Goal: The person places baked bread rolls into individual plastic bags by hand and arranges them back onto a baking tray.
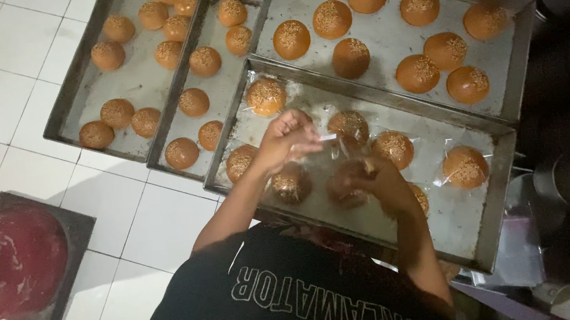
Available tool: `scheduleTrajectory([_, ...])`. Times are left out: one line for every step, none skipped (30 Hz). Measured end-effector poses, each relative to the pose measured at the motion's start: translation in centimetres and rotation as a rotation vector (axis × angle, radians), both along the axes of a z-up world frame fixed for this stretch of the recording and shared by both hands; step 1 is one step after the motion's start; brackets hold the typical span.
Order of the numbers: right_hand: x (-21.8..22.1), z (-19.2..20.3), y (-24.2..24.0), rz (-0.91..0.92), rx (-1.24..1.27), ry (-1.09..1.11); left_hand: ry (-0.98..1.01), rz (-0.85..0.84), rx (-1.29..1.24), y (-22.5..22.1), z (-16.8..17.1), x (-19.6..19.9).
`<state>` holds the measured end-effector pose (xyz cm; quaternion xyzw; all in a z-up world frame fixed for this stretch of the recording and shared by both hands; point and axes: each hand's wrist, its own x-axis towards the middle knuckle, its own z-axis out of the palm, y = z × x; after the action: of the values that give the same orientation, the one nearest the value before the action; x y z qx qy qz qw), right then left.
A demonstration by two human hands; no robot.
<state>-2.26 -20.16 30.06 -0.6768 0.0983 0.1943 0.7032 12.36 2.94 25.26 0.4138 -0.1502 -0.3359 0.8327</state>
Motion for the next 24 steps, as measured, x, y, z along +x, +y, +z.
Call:
scheduleTrajectory([0.1,-0.3,-0.1,-0.005,-0.001,-0.001,-0.001,-0.005,-0.001,-0.2,-0.6,0.4])
scheduleTrajectory([0.3,-0.6,-0.1,-0.109,-0.052,0.000,-0.081,0.065,0.001,-0.4,-1.1,0.9])
scheduleTrajectory([0.4,-0.9,-0.2,-0.213,-0.103,0.002,-0.160,0.137,0.001,-0.6,-1.7,1.3])
scheduleTrajectory([0.5,-1.3,-0.5,-0.216,-0.106,0.002,-0.160,0.133,-0.002,-0.7,-1.8,1.5])
scheduleTrajectory([0.5,-1.8,-0.8,-0.274,-0.073,-0.008,-0.137,0.173,0.005,-0.8,-2.0,1.5])
scheduleTrajectory([0.5,-2.3,-1.1,-0.332,-0.040,-0.018,-0.114,0.212,0.012,-0.9,-2.2,1.6])
scheduleTrajectory([0.6,-1.8,-1.0,-0.331,-0.043,-0.015,-0.111,0.213,0.010,-0.9,-0.9,1.4])
scheduleTrajectory([0.6,-1.2,-1.0,-0.394,0.058,-0.005,-0.089,0.188,-0.004,-0.8,0.3,1.2])
scheduleTrajectory([0.6,-0.7,-0.9,-0.455,0.160,0.003,-0.069,0.164,-0.018,-0.7,1.6,1.0])
scheduleTrajectory([0.7,-1.2,-1.4,-0.452,0.157,0.005,-0.067,0.166,-0.020,-0.6,2.2,0.7])
scheduleTrajectory([0.7,-1.7,-1.9,-0.489,0.209,-0.025,-0.157,0.014,0.029,-0.5,2.8,0.3])
scheduleTrajectory([0.8,-2.3,-2.3,-0.526,0.261,-0.056,-0.245,-0.139,0.081,-0.4,3.3,0.0])
scheduleTrajectory([1.0,-3.2,-3.2,-0.528,0.260,-0.051,-0.240,-0.140,0.080,-0.5,0.9,0.0])
scheduleTrajectory([1.3,-4.1,-4.1,-0.517,0.156,-0.093,-0.266,-0.210,0.194,-0.7,-1.5,-0.1])
scheduleTrajectory([1.4,-5.1,-5.1,-0.509,0.053,-0.135,-0.293,-0.284,0.305,-0.9,-4.0,-0.1])
scheduleTrajectory([1.4,-5.3,-5.4,-0.513,0.052,-0.132,-0.290,-0.289,0.304,-0.9,-4.5,-0.3])
scheduleTrajectory([1.5,-5.5,-5.8,-0.506,0.070,-0.160,-0.240,-0.249,0.283,-1.0,-5.0,-0.2])
scheduleTrajectory([1.6,-5.7,-6.2,-0.498,0.088,-0.187,-0.191,-0.210,0.261,-1.1,-5.5,-0.1])
scheduleTrajectory([1.2,-6.0,-7.0,-0.501,0.087,-0.189,-0.193,-0.212,0.260,-1.1,-5.0,-0.1])
scheduleTrajectory([0.9,-6.4,-7.8,-0.469,0.188,-0.208,-0.225,-0.152,0.336,-1.0,-4.5,-0.1])
scheduleTrajectory([0.6,-6.8,-8.5,-0.436,0.290,-0.227,-0.257,-0.092,0.413,-1.0,-4.0,0.0])
scheduleTrajectory([0.7,-5.4,-8.0,-0.439,0.290,-0.229,-0.259,-0.095,0.413,-0.8,-4.0,0.1])
scheduleTrajectory([0.8,-4.0,-7.4,-0.424,0.302,-0.216,-0.115,-0.029,0.385,-0.5,-3.9,0.1])
scheduleTrajectory([0.9,-2.6,-6.8,-0.409,0.314,-0.202,0.028,0.036,0.355,-0.3,-3.8,0.1])
